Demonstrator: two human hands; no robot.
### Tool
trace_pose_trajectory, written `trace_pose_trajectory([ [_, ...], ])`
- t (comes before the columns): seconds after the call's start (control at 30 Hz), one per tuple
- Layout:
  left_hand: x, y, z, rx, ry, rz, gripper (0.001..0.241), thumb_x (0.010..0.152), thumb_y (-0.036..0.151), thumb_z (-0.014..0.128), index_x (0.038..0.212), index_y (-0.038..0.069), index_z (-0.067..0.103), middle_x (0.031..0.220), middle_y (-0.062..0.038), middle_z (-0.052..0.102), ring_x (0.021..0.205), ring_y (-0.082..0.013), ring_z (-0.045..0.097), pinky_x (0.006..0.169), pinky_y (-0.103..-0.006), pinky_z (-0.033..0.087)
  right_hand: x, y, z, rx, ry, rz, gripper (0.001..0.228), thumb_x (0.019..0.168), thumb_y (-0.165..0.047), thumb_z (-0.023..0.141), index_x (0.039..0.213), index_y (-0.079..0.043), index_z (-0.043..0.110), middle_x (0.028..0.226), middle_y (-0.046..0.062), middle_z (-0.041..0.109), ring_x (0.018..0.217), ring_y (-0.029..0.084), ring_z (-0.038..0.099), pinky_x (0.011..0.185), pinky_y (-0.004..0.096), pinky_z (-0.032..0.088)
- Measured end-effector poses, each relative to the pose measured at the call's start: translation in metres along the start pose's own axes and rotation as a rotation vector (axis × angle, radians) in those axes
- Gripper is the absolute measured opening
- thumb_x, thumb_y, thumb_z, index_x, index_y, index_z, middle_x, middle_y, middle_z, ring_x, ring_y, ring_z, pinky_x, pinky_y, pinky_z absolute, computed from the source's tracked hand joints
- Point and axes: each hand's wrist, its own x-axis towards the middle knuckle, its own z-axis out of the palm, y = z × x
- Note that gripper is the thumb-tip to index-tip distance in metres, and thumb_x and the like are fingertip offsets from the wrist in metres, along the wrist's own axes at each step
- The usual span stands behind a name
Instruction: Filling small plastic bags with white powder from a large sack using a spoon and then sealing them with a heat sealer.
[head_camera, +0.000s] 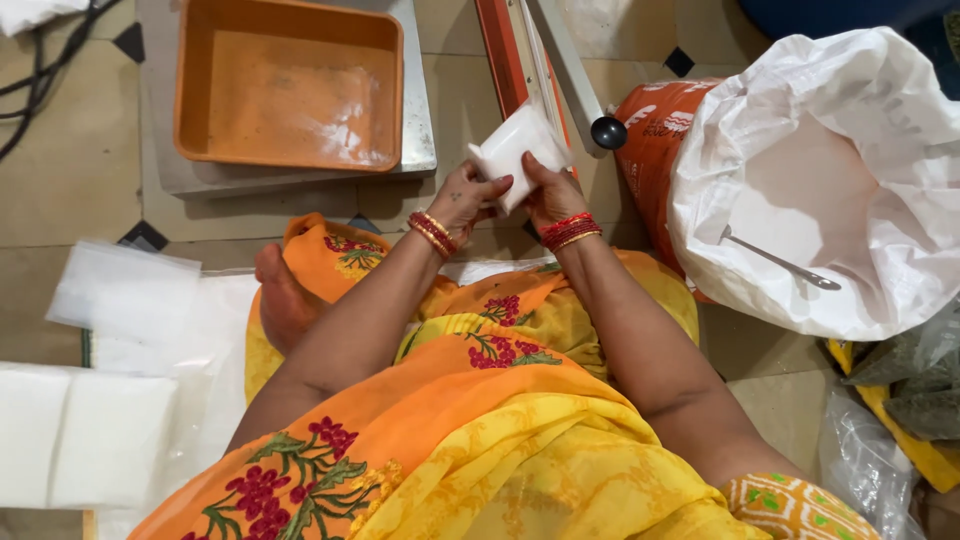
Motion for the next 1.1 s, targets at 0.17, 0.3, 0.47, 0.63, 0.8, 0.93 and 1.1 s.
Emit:
trace_pose_trajectory([
  [0.17, -0.031, 0.015, -0.025, 0.244, 0.041, 0.114, 0.062, 0.088, 0.033, 0.083, 0.132, 0.0, 0.054, 0.114, -0.011, 0.068, 0.095, -0.0175, 0.067, 0.081, -0.0347, 0.055, -0.016, 0.006, 0.0, -0.116, -0.038, -0.111, 0.041, 0.092, -0.013, 0.076, 0.128, 0.003, 0.062, 0.114, 0.014, 0.073, 0.101, 0.027, 0.074, 0.09, 0.042, 0.061],
  [0.3, -0.05, 0.015, -0.03, 0.482, -0.016, 0.237, 0.057, 0.087, 0.038, 0.08, 0.129, 0.002, 0.064, 0.111, -0.009, 0.074, 0.095, -0.0154, 0.069, 0.085, -0.0319, 0.053, -0.028, 0.021, 0.001, -0.197, -0.065, -0.095, 0.038, 0.093, -0.013, 0.075, 0.126, 0.003, 0.063, 0.11, 0.012, 0.075, 0.096, 0.025, 0.075, 0.085, 0.041, 0.062],
  [0.47, -0.067, 0.006, -0.024, 0.388, -0.016, 0.282, 0.036, 0.088, 0.027, 0.078, 0.111, -0.001, 0.073, 0.098, -0.006, 0.078, 0.085, -0.0122, 0.07, 0.077, -0.0291, 0.056, -0.04, 0.024, 0.013, -0.353, -0.044, -0.054, 0.041, 0.093, -0.025, 0.075, 0.124, -0.001, 0.065, 0.109, 0.01, 0.075, 0.093, 0.022, 0.074, 0.081, 0.038, 0.062],
  [0.63, -0.058, -0.013, -0.036, 0.258, 0.045, 0.336, 0.026, 0.09, 0.018, 0.077, 0.107, -0.002, 0.074, 0.092, -0.004, 0.075, 0.079, -0.0095, 0.064, 0.071, -0.0269, 0.053, -0.049, 0.031, 0.014, -0.403, -0.067, 0.093, 0.043, 0.095, -0.037, 0.072, 0.126, -0.009, 0.065, 0.104, 0.007, 0.071, 0.087, 0.019, 0.069, 0.072, 0.036, 0.056],
  [0.8, -0.075, -0.004, -0.033, 0.378, 0.111, 0.358, 0.025, 0.09, 0.019, 0.079, 0.102, -0.003, 0.074, 0.089, -0.005, 0.074, 0.076, -0.0097, 0.062, 0.068, -0.0276, 0.051, -0.052, 0.04, 0.009, -0.42, -0.208, 0.166, 0.036, 0.092, -0.023, 0.073, 0.123, -0.007, 0.064, 0.109, 0.007, 0.073, 0.095, 0.02, 0.072, 0.08, 0.039, 0.061],
  [0.93, -0.071, -0.009, -0.038, 0.4, 0.078, 0.337, 0.03, 0.089, 0.024, 0.079, 0.103, -0.002, 0.075, 0.09, -0.007, 0.076, 0.077, -0.0114, 0.064, 0.07, -0.029, 0.053, -0.053, 0.042, 0.01, -0.324, -0.205, 0.146, 0.031, 0.095, -0.016, 0.072, 0.123, -0.003, 0.065, 0.112, 0.01, 0.073, 0.097, 0.022, 0.073, 0.082, 0.039, 0.061],
  [1.1, -0.033, -0.037, -0.06, 0.501, 0.013, 0.258, 0.037, 0.092, 0.034, 0.074, 0.107, -0.001, 0.074, 0.095, -0.007, 0.077, 0.081, -0.0119, 0.066, 0.074, -0.0297, 0.053, -0.078, 0.032, 0.031, -0.335, -0.079, 0.187, 0.032, 0.095, -0.018, 0.068, 0.124, -0.006, 0.063, 0.113, 0.008, 0.072, 0.097, 0.022, 0.073, 0.082, 0.041, 0.061],
])
